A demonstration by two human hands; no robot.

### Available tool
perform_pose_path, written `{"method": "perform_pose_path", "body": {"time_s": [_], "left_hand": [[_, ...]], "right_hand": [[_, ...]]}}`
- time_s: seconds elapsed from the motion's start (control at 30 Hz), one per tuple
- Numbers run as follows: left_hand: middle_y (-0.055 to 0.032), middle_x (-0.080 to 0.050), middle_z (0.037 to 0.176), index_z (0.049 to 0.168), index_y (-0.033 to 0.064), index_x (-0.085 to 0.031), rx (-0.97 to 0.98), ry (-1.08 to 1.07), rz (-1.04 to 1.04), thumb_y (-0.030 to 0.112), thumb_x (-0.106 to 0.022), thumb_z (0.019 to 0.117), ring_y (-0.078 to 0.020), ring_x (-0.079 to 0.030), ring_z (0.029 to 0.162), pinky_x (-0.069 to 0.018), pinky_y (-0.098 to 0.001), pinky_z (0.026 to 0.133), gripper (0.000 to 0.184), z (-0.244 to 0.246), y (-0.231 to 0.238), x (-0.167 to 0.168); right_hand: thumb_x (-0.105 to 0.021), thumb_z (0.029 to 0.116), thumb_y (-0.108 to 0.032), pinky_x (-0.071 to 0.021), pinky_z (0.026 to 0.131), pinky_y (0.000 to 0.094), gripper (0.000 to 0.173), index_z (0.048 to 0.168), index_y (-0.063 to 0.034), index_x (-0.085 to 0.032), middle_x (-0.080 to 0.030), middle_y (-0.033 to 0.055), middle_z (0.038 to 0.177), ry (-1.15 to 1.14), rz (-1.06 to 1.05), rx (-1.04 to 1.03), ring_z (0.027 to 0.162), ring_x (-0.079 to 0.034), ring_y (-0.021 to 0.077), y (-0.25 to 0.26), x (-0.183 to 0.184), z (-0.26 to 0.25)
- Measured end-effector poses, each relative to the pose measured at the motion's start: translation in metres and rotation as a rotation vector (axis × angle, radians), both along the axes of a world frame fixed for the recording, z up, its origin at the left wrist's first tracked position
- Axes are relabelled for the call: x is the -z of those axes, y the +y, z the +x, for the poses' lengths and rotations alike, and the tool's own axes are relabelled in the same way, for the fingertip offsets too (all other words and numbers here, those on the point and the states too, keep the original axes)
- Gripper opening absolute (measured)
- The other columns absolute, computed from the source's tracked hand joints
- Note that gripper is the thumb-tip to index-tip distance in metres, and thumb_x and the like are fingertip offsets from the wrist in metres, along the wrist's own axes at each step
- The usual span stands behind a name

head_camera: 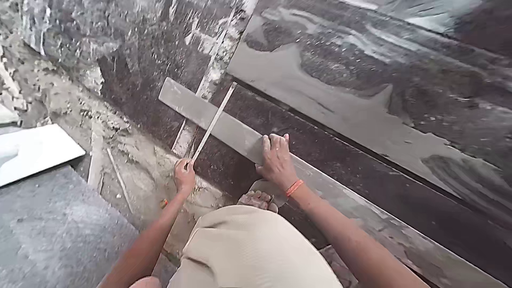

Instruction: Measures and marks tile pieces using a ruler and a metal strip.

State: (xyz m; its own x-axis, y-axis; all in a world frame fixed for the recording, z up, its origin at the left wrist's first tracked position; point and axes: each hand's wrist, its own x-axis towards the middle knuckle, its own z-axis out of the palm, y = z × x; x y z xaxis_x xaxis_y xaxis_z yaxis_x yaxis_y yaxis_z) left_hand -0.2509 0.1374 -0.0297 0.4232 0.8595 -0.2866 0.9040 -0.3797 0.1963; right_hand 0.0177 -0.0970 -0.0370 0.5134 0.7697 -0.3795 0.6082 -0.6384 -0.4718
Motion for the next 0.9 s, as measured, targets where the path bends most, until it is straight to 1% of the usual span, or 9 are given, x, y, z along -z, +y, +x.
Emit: {"method": "perform_pose_path", "body": {"time_s": [0.1,0.2,0.27,0.37,0.47,0.53,0.63,0.77,0.9], "left_hand": [[-0.0196,-0.07,0.115,0.107,-0.0001,-0.074,-0.01,0.014,-0.038,0.015,-0.062,0.1003,-0.0333,-0.066,0.113,-0.0493,-0.0528,0.103,0.02,0.003,0.002,-0.003],[-0.0186,-0.07,0.117,0.109,0.002,-0.074,-0.019,0.048,-0.043,0.019,-0.062,0.1007,-0.0335,-0.065,0.115,-0.0491,-0.0539,0.103,0.022,0.009,0.004,-0.002],[-0.0174,-0.07,0.117,0.11,0.0029,-0.074,-0.045,0.089,-0.05,0.02,-0.062,0.1012,-0.0316,-0.066,0.115,-0.0493,-0.0527,0.104,0.023,0.0,0.001,-0.01],[-0.0154,-0.071,0.117,0.109,0.0035,-0.074,-0.046,0.044,-0.04,0.02,-0.061,0.101,-0.0289,-0.066,0.115,-0.0495,-0.049,0.104,0.023,0.002,0.001,-0.003],[-0.0145,-0.071,0.117,0.109,0.0046,-0.074,-0.058,0.048,-0.042,0.022,-0.061,0.1015,-0.0283,-0.065,0.116,-0.0488,-0.0485,0.105,0.023,0.008,0.002,-0.005],[-0.0135,-0.071,0.117,0.11,0.0055,-0.074,-0.084,0.073,-0.049,0.023,-0.06,0.1015,-0.0274,-0.065,0.116,-0.0488,-0.0482,0.105,0.024,0.005,-0.003,-0.009],[-0.0116,-0.07,0.119,0.109,0.0072,-0.074,-0.115,0.062,-0.043,0.024,-0.059,0.1018,-0.0266,-0.065,0.116,-0.0484,-0.0485,0.105,0.024,0.009,0.002,-0.005],[-0.0109,-0.071,0.119,0.109,0.008,-0.075,-0.118,0.043,-0.041,0.022,-0.058,0.1012,-0.0252,-0.065,0.117,-0.0486,-0.0469,0.105,0.024,0.005,-0.001,-0.005],[-0.0103,-0.072,0.116,0.107,0.0086,-0.076,-0.109,0.016,-0.01,0.022,-0.059,0.1007,-0.024,-0.067,0.113,-0.0505,-0.0465,0.102,0.022,0.005,-0.001,-0.001]], "right_hand": [[-0.086,0.0642,-0.042,-0.0187,0.121,0.066,0.106,0.149,0.0048,-0.044,-0.051,0.03,0.144,0.023,-0.015,-0.012,0.137,-0.047,0.0461,-0.002,-0.003,0.001],[-0.084,0.0664,-0.042,-0.0176,0.121,0.0666,0.105,0.15,0.0045,-0.042,-0.049,0.0303,0.146,0.03,-0.037,-0.025,0.138,-0.045,0.0467,-0.002,-0.005,0.006],[-0.086,0.0638,-0.044,-0.0188,0.121,0.0669,0.106,0.148,0.0039,-0.045,-0.051,0.0298,0.144,0.033,-0.028,-0.03,0.137,-0.047,0.0463,-0.001,-0.007,-0.001],[-0.086,0.0607,-0.043,-0.02,0.121,0.0655,0.105,0.146,0.0043,-0.047,-0.053,0.0288,0.142,-0.005,-0.032,-0.011,0.136,-0.049,0.0452,0.001,-0.006,0.002],[-0.086,0.0579,-0.043,-0.022,0.121,0.0642,0.107,0.146,0.0051,-0.048,-0.052,0.0304,0.143,-0.029,-0.007,0.024,0.136,-0.049,0.0464,0.0,-0.006,0.001],[-0.086,0.0576,-0.043,-0.0223,0.121,0.0641,0.11,0.149,0.0047,-0.046,-0.049,0.0322,0.146,-0.029,0.01,0.019,0.138,-0.046,0.048,-0.003,-0.007,-0.003],[-0.088,0.0561,-0.047,-0.0254,0.12,0.0644,0.11,0.145,0.005,-0.05,-0.051,0.0329,0.143,-0.072,0.061,0.015,0.137,-0.047,0.049,0.0,-0.002,0.0],[-0.087,0.0573,-0.047,-0.0274,0.12,0.0622,0.11,0.145,0.0066,-0.048,-0.049,0.0347,0.144,-0.087,0.016,0.006,0.138,-0.046,0.0491,0.001,-0.003,-0.004],[-0.088,0.0558,-0.046,-0.0275,0.12,0.0621,0.111,0.145,0.0068,-0.048,-0.048,0.0348,0.145,-0.096,-0.004,0.012,0.139,-0.045,0.0499,0.003,-0.003,-0.004]]}}
